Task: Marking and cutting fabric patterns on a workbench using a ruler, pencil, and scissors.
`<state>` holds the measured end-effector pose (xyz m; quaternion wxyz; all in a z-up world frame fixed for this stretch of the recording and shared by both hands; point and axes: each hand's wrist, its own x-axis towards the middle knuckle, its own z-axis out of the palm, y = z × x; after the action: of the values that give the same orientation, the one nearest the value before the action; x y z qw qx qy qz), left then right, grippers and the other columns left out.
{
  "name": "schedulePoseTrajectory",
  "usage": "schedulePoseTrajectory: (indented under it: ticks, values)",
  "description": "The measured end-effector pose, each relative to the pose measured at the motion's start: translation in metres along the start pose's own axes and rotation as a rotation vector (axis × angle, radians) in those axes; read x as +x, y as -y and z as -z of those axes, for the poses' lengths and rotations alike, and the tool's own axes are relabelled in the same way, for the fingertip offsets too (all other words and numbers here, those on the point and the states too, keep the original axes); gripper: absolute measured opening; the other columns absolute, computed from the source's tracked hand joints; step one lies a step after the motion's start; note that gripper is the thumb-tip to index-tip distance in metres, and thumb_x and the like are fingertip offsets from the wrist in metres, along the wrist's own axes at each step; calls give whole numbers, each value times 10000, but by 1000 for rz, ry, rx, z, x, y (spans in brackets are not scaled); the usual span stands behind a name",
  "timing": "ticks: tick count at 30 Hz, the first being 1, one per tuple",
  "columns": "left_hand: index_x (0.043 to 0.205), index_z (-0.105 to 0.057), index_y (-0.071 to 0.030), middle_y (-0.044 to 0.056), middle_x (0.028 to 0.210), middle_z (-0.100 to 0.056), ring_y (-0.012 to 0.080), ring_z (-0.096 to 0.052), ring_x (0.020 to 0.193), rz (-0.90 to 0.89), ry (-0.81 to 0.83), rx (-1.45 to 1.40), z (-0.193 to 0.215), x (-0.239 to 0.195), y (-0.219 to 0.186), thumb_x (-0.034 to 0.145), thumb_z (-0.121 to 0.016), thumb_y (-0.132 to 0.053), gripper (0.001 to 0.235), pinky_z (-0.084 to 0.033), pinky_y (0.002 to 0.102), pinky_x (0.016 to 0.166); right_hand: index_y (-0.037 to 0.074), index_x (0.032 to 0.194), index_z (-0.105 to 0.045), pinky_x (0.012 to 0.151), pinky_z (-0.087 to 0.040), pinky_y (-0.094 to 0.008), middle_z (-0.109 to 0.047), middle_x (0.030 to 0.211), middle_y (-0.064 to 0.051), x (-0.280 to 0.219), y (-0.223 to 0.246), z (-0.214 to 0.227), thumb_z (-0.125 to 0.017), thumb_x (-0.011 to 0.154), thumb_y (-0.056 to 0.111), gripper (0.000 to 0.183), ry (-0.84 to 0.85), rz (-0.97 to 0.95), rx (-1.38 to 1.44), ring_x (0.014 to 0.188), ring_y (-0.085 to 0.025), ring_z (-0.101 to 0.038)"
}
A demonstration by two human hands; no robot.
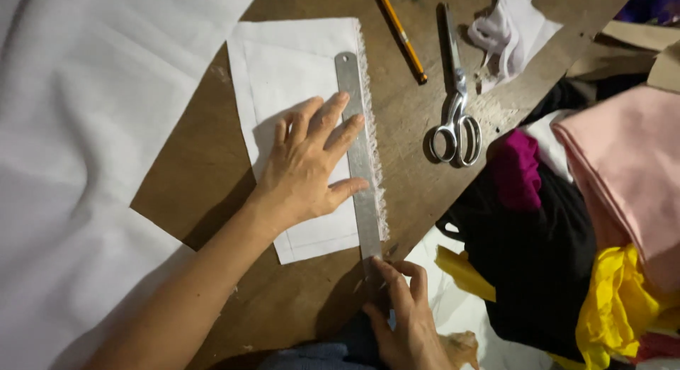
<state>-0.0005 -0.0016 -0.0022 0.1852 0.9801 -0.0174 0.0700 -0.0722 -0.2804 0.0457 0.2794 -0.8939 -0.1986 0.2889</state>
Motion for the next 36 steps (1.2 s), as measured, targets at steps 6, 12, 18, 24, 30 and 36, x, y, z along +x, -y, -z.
schedulePoseTrajectory:
  ticks: [6,12,18,24,30,36]
  values:
    - [1544,-467,-175,127,1663,-297,384,-346,1433,-11,-80,-29,-2,-1,-1,878,-678,-703,876,-414,653,1010,196,1479,-472,989,-550,-338,-463,1312,-106,3,-1,0,-754,821,136,719,9,-47,-4,1102,-225,-670]
    - [1634,-308,-180,116,1712,-160,392,-288,1482,3,-1,11,-12,1,3,916,-580,-772,969,-400,675,1041,148,1488,-457,911,-558,-286,-468,1312,-125,7,4,1,-659,706,-27,826,-65,-6,67,1122,-219,-612]
    - [1634,-64,-48,287,1694,-78,478,-342,1491,44,-40,-219,-12,-1,7,1010,-420,-694,966,-282,650,1196,-46,1466,-390,1190,-357,-415,-530,1485,-237,29,0,39,-558,922,-30,569,-89,230,1007,1412,-307,-506]
    - [1489,-426,60,363,1559,-268,469,-509,1241,-7,-211,-105,-16,-3,4,933,-623,-521,828,-364,558,1055,-84,1129,-683,752,-476,-507,-639,944,-343,181,-35,157,-672,881,-32,254,-701,277,-322,903,-517,-635]
    - [1324,-452,-15,282,1553,-301,474,-534,1191,14,-140,3,-22,-1,0,904,-657,-479,659,-401,586,1001,-65,1122,-749,612,-551,-297,-724,980,-144,326,-110,227,-646,857,-143,295,-446,572,-349,799,-199,-657]
    - [1498,-407,48,299,1586,-260,438,-301,1485,-27,-57,-95,-6,-13,3,1060,-523,-450,673,-230,615,1219,-52,986,-595,746,-382,-464,-461,872,-201,249,-74,175,-626,998,-139,94,-654,857,-743,819,-339,-444]
